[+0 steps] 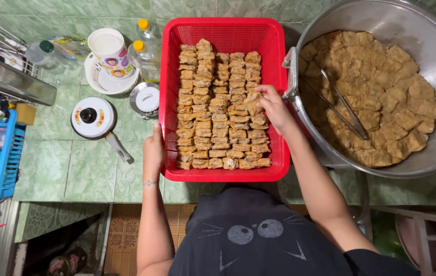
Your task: Arranging pieces of fried food into neat rows in a plastic basket
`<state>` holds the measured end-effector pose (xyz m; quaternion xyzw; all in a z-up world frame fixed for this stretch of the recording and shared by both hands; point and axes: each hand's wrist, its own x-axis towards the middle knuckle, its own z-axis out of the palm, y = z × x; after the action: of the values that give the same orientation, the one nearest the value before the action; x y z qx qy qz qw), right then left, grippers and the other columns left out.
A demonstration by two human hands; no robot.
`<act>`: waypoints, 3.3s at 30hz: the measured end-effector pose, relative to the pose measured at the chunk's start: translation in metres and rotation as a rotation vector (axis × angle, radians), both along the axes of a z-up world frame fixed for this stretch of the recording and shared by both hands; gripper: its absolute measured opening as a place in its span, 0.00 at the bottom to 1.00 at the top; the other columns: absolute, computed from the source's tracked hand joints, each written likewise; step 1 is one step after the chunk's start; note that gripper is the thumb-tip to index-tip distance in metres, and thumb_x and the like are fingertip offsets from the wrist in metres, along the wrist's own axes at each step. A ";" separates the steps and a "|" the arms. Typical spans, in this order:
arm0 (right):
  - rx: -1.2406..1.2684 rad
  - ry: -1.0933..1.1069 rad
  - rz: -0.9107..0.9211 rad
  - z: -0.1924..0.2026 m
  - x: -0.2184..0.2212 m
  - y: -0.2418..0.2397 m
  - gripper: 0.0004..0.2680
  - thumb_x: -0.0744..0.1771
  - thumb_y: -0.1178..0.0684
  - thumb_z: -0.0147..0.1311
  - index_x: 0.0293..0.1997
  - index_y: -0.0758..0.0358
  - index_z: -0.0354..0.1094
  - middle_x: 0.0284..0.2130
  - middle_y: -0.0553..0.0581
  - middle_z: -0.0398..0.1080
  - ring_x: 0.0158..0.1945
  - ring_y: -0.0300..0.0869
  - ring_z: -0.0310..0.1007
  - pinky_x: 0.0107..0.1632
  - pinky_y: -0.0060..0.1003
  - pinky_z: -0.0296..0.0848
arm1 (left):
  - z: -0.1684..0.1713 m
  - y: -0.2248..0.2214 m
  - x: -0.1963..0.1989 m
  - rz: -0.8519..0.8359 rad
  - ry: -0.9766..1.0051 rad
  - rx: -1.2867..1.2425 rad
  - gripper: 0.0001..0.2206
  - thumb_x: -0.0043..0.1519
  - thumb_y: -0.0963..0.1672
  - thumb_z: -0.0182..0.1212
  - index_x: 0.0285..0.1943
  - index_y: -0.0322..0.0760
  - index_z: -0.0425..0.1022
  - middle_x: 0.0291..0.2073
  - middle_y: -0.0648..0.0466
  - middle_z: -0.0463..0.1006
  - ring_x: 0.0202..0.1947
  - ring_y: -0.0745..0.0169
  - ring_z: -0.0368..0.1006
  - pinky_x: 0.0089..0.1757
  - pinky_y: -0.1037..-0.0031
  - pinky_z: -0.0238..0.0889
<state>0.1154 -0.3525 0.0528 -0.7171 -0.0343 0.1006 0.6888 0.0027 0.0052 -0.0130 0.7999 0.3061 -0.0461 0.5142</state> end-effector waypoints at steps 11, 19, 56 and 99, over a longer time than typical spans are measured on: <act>-0.893 -0.014 0.312 -0.051 0.044 -0.008 0.14 0.68 0.52 0.44 0.53 0.64 0.76 0.46 0.76 0.75 0.56 0.67 0.72 0.59 0.58 0.68 | -0.005 0.001 0.001 0.017 0.010 -0.025 0.36 0.68 0.62 0.41 0.31 0.29 0.80 0.31 0.36 0.79 0.47 0.35 0.72 0.50 0.55 0.61; -1.200 0.014 0.520 -0.095 0.067 -0.009 0.21 0.70 0.42 0.37 0.49 0.68 0.77 0.49 0.75 0.74 0.59 0.64 0.70 0.65 0.55 0.62 | 0.006 -0.004 -0.001 0.035 0.003 -0.048 0.34 0.69 0.60 0.41 0.32 0.29 0.81 0.32 0.36 0.79 0.48 0.36 0.72 0.51 0.55 0.61; -1.312 -0.012 0.709 -0.073 0.048 -0.008 0.16 0.64 0.58 0.47 0.53 0.77 0.71 0.47 0.81 0.72 0.54 0.70 0.72 0.57 0.56 0.73 | 0.009 -0.004 -0.002 0.048 0.017 -0.046 0.34 0.69 0.61 0.42 0.29 0.30 0.77 0.30 0.38 0.77 0.46 0.39 0.72 0.51 0.56 0.61; -0.952 -0.458 -0.372 0.166 -0.030 -0.288 0.11 0.73 0.69 0.48 0.64 0.76 0.70 0.61 0.73 0.69 0.61 0.61 0.67 0.60 0.54 0.66 | 0.057 -0.018 -0.001 0.027 0.052 0.017 0.30 0.67 0.63 0.36 0.20 0.43 0.48 0.16 0.53 0.54 0.23 0.59 0.48 0.30 0.66 0.42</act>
<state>0.0857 -0.6405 0.2187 -0.9465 -0.0068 -0.1765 0.2702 0.0013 -0.0129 0.0442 0.7985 0.3304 -0.0572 0.4999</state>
